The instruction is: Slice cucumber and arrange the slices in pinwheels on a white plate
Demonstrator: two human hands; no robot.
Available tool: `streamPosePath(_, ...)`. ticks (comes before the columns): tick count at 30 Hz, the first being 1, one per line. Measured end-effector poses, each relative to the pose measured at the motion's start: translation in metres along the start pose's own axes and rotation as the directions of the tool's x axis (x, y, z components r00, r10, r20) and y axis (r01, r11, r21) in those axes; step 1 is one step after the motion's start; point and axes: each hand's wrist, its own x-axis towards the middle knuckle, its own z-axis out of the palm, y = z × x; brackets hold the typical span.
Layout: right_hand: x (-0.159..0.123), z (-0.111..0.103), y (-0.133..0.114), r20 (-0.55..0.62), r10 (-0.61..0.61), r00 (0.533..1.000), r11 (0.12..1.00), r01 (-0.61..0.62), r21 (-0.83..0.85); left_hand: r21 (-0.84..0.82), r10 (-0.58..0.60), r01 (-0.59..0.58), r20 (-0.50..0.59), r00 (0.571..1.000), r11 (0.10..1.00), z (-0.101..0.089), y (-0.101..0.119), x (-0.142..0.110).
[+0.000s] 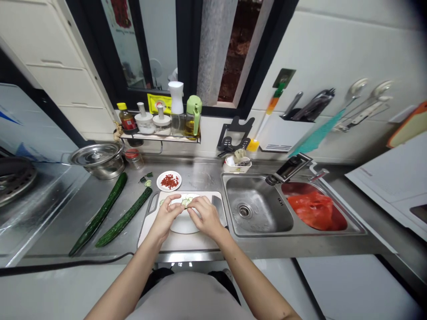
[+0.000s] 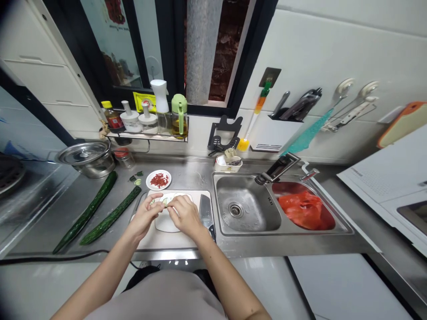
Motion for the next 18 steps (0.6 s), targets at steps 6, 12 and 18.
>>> streamPosePath(6,0.002,0.002,-0.003,-0.002,0.038,0.999,0.999,-0.038,-0.003,0.132,0.224,-0.222,-0.003,0.975,0.966,0.006,-0.005,-0.003)
streamPosePath(12,0.005,0.008,-0.01,-0.058,0.159,0.986,0.978,-0.149,0.144,0.231,0.358,-0.339,-0.044,0.933,0.912,0.012,-0.005,-0.009)
streamPosePath(18,0.008,0.014,-0.013,-0.052,0.331,0.942,0.897,-0.297,0.326,0.262,0.395,-0.369,-0.053,0.917,0.892,0.015,-0.004,-0.013)
